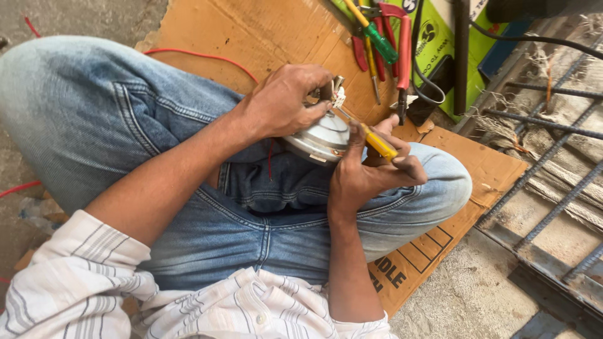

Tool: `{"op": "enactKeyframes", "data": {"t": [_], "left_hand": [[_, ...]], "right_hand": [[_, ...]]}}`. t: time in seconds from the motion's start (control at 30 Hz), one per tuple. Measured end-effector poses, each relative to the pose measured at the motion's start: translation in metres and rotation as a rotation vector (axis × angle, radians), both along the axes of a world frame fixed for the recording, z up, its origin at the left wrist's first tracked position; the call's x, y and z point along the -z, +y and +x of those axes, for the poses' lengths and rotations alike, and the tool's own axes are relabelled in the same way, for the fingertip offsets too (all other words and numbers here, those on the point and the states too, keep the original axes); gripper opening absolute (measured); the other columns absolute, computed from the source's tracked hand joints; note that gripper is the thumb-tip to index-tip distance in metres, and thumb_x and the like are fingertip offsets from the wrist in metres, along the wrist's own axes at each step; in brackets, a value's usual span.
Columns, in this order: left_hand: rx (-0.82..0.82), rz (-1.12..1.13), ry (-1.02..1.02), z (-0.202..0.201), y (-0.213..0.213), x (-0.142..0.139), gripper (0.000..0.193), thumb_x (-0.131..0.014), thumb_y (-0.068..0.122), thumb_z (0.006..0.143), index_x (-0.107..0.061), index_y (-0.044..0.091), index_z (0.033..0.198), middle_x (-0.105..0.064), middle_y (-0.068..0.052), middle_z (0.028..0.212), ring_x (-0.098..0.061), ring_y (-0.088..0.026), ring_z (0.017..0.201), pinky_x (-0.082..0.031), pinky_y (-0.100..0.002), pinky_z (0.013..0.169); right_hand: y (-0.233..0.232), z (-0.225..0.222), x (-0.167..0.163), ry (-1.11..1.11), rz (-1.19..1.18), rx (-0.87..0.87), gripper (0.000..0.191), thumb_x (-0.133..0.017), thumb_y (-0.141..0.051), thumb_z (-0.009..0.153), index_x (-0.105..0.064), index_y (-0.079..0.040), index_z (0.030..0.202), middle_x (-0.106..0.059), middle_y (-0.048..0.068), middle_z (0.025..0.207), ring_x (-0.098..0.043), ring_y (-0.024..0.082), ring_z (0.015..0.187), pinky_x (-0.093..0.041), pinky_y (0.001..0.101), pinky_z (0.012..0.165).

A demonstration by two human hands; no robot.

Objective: The person sits on the floor and uses a screwdriver to tighten screws on a circular metal electrical fixture. They then strip the ends of red wires and connect them to the fixture terminals, securing the connections.

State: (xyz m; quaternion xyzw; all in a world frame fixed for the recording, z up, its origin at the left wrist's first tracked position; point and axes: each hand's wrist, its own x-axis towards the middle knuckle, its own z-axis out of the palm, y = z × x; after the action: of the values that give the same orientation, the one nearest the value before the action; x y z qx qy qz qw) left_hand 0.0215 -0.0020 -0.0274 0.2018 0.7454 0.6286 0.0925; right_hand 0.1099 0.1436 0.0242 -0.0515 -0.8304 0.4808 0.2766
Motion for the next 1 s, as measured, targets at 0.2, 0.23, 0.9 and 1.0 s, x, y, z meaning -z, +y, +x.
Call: {"op": "enactKeyframes", "data": {"t": [0.2,0.23,0.9,1.0], "left_hand": [[0.008,-0.037,-0.022,0.000,-0.003,-0.002,0.015,-0.073,0.014,0.090,-0.068,0.000,0.093,-0.071,-0.015,0.090,-0.071,-0.030,0.086,-0.056,-0.042,0.079],[0.008,-0.031,-0.031,0.002,-0.003,-0.003,0.015,-0.073,0.014,0.090,-0.068,0.000,0.092,-0.071,-0.015,0.091,-0.071,-0.030,0.086,-0.056,-0.042,0.079],[-0.024,0.029,-0.005,0.004,-0.004,-0.006,0.017,-0.074,0.016,0.090,-0.069,0.000,0.096,-0.071,-0.017,0.094,-0.072,-0.033,0.089,-0.056,-0.043,0.079],[-0.005,0.017,-0.033,0.001,-0.002,-0.006,0.018,-0.074,0.017,0.089,-0.069,0.001,0.096,-0.072,-0.016,0.092,-0.072,-0.031,0.088,-0.057,-0.042,0.077]], "right_hand": [[0.001,0.001,-0.009,-0.079,0.077,-0.076,0.053,-0.062,0.014,0.107,-0.019,-0.014,0.122,-0.064,0.018,0.123,-0.067,0.024,0.120,-0.033,0.0502,0.132],[0.001,0.001,-0.009,-0.057,0.061,-0.056,0.055,-0.064,0.014,0.104,-0.020,-0.014,0.120,-0.058,0.015,0.119,-0.064,0.022,0.116,-0.033,0.0507,0.132],[0.006,0.002,0.001,-0.053,-0.053,-0.043,0.061,-0.070,0.014,0.104,-0.021,-0.016,0.125,-0.052,0.014,0.113,-0.063,0.022,0.113,-0.038,0.0426,0.130],[0.006,-0.001,0.001,-0.048,-0.034,-0.026,0.062,-0.071,0.014,0.100,-0.021,-0.016,0.122,-0.049,0.015,0.124,-0.061,0.024,0.128,-0.050,0.0438,0.120]]}}
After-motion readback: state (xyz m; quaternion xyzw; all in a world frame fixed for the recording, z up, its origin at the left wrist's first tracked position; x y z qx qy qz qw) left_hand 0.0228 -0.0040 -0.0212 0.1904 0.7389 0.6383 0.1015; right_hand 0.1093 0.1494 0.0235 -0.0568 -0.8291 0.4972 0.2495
